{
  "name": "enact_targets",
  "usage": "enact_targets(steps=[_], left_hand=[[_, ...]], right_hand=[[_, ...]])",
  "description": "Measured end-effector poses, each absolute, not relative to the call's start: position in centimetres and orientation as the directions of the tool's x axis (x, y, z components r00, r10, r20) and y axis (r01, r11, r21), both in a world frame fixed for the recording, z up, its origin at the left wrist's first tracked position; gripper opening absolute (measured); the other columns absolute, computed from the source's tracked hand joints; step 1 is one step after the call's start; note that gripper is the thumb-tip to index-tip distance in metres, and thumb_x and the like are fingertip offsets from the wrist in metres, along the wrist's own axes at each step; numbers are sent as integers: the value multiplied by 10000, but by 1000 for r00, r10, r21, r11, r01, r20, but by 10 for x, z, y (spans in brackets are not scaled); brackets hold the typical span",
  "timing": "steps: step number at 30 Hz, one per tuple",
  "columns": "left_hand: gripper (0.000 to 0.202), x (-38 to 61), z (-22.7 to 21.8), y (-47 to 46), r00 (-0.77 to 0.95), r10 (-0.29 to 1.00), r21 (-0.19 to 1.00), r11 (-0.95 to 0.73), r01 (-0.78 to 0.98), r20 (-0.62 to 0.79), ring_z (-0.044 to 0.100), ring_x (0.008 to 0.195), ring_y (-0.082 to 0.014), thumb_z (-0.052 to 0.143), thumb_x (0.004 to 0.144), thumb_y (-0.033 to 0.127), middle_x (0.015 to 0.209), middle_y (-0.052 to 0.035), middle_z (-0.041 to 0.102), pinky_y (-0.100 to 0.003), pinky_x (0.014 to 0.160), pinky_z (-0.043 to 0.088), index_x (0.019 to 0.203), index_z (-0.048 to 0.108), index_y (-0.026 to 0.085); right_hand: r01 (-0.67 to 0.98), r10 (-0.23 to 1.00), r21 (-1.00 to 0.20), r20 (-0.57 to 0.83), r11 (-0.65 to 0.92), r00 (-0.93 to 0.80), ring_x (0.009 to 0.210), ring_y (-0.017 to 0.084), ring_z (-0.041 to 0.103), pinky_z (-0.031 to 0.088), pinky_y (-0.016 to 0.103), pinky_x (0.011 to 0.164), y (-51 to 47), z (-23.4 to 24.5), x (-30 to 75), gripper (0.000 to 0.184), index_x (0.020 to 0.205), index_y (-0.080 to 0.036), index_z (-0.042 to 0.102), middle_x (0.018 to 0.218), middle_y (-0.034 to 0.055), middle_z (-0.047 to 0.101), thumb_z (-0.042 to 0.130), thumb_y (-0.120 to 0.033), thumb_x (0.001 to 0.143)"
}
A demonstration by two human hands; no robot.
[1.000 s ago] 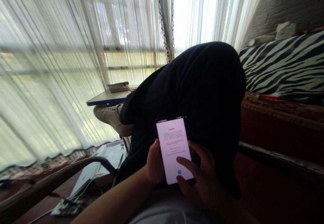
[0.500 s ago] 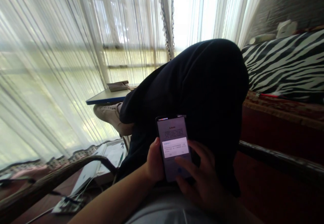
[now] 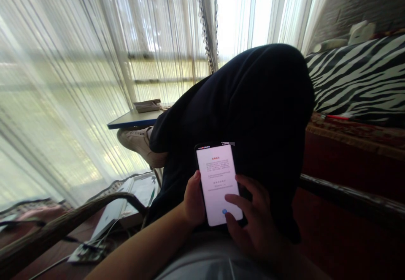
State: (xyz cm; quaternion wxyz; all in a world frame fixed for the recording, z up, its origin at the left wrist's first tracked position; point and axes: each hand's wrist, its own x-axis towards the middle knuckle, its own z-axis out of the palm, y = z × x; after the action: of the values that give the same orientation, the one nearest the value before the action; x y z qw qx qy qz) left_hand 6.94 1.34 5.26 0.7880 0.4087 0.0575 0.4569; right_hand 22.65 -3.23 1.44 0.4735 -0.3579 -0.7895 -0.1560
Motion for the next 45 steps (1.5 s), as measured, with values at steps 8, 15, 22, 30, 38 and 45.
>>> enact_targets(steps=[8, 15, 22, 30, 38, 45], left_hand=[[553, 69, 49, 14, 594, 749, 697, 258, -670, 294, 562, 1183, -393, 711, 715, 609, 1004, -136, 730, -479, 1041, 409, 1005, 744, 140], [451, 70, 54, 14, 633, 717, 662, 325, -675, 293, 648, 1058, -354, 770, 684, 560, 834, -85, 748, -445, 1033, 424, 950, 779, 196], [516, 69, 51, 16, 601, 749, 691, 277, -667, 279, 625, 1095, -381, 754, 686, 597, 919, -111, 746, -446, 1000, 460, 964, 771, 163], [434, 68, 54, 17, 634, 708, 657, 322, -681, 310, 653, 1063, -330, 754, 730, 541, 890, -67, 753, -397, 1001, 463, 1007, 774, 208], [451, 67, 55, 17, 666, 680, 646, 365, -670, 306, 643, 1085, -325, 757, 736, 531, 954, -96, 747, -400, 1046, 417, 1013, 771, 176], [455, 69, 57, 16, 658, 698, 643, 372, -670, 282, 618, 1126, -341, 778, 702, 535, 934, -95, 749, -419, 1076, 384, 974, 780, 170]], right_hand=[[741, 445, -117, 856, 661, -262, 1256, 278, 350, 383, 415, 1001, -34, 21, 223, 367, 1233, -182, 468, 1429, 113, 305, 530, -232, 874], [808, 496, -32, 804, 589, -329, 1299, 357, 296, 377, 526, 987, -30, 35, 214, 569, 1419, -198, 365, 1546, 117, 146, 529, -350, 896], [746, 518, -61, 757, 664, -399, 1405, 326, 200, 383, 526, 1046, -36, 16, 228, 633, 1394, -214, 359, 1583, 66, 59, 531, -189, 786], [751, 541, -165, 790, 640, -288, 1412, 259, 243, 376, 415, 1106, -34, 14, 228, 584, 1448, -160, 285, 1567, 98, 153, 490, -304, 921], [741, 515, -180, 819, 647, -251, 1409, 233, 269, 382, 367, 1107, -33, 12, 227, 552, 1425, -172, 301, 1566, 86, 166, 491, -343, 936], [707, 501, -128, 792, 696, -349, 1436, 287, 183, 344, 459, 1125, -32, 13, 225, 518, 1383, -220, 359, 1587, 60, 99, 546, -312, 908]])
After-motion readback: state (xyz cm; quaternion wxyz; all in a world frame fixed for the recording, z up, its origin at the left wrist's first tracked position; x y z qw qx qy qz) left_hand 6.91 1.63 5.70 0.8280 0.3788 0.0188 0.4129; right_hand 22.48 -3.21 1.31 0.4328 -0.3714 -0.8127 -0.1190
